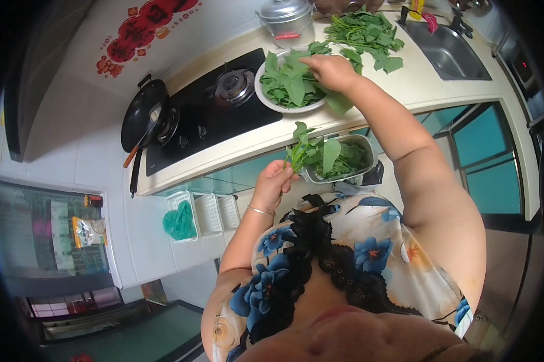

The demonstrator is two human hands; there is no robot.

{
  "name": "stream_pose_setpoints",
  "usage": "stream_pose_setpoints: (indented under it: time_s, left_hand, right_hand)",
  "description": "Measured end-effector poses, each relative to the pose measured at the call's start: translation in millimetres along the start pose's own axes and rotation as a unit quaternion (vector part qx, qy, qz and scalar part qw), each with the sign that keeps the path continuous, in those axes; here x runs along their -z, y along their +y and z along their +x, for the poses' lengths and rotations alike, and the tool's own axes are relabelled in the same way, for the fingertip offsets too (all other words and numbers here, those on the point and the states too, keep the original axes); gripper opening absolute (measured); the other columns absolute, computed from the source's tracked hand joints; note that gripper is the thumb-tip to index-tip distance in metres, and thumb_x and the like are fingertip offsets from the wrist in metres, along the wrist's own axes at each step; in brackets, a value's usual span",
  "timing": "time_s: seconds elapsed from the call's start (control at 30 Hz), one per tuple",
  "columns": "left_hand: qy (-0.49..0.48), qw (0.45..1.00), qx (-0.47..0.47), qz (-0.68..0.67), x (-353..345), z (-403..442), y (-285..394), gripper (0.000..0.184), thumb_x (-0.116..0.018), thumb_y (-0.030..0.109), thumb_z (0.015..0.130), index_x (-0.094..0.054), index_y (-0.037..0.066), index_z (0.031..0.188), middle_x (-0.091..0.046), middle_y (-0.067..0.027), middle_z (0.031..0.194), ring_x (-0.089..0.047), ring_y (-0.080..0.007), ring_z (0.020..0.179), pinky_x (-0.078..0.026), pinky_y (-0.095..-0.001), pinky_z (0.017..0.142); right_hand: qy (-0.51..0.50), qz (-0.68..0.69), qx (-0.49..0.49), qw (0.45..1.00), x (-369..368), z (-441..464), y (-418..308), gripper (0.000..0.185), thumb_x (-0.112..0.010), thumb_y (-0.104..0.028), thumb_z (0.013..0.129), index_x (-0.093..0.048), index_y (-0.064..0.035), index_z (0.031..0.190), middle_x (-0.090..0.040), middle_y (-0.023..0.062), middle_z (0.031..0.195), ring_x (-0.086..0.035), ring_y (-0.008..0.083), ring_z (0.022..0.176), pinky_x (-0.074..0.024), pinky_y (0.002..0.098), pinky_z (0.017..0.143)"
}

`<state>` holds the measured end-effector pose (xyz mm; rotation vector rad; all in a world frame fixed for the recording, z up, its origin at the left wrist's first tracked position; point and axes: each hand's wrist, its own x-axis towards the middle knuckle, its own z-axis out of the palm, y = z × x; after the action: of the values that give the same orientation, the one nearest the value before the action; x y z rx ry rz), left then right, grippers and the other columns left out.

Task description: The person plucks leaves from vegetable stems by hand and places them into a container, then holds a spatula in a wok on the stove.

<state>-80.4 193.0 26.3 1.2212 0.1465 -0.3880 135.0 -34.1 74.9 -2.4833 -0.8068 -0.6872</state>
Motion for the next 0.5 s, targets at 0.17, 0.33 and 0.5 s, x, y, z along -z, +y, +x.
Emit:
stream_pose_setpoints:
  time_s: [0.17,0.33,0.5]
  left_hand:
    - [-0.002,0.998,0.001,-0.062,17,-2,-3,0.008,-0.051,0.010,0.085,-0.049,0.005,0.091,-0.058,-0.0070,0.073,-0.040,-0.0062,0.046,-0.031,-0.0191,0.045]
    - [-0.050,0.993,0.000,-0.103,21,6,-1,0.015,-0.053,0.014,0.084,-0.050,0.005,0.096,-0.058,-0.0064,0.076,-0.040,-0.0072,0.046,-0.033,-0.0207,0.046]
    - [-0.105,0.986,0.030,-0.127,7,25,1,0.015,-0.052,0.014,0.085,-0.051,0.005,0.097,-0.057,-0.0064,0.075,-0.040,-0.0066,0.046,-0.032,-0.0194,0.046]
  right_hand:
    - [-0.015,0.015,-0.059,0.998,-3,-26,-5,0.027,-0.056,-0.021,0.079,-0.059,-0.0137,0.104,-0.060,0.0089,0.099,-0.058,0.0287,0.085,-0.0472,0.0373,0.072]
    - [-0.021,0.247,-0.071,0.966,25,-72,-58,0.017,-0.062,-0.018,0.075,-0.064,-0.0075,0.089,-0.062,0.0097,0.090,-0.059,0.0257,0.083,-0.0472,0.0331,0.073]
    - [-0.024,0.343,-0.036,0.938,32,-110,-87,0.015,-0.065,-0.011,0.072,-0.063,-0.0039,0.084,-0.062,0.0102,0.088,-0.059,0.0253,0.081,-0.0478,0.0314,0.072]
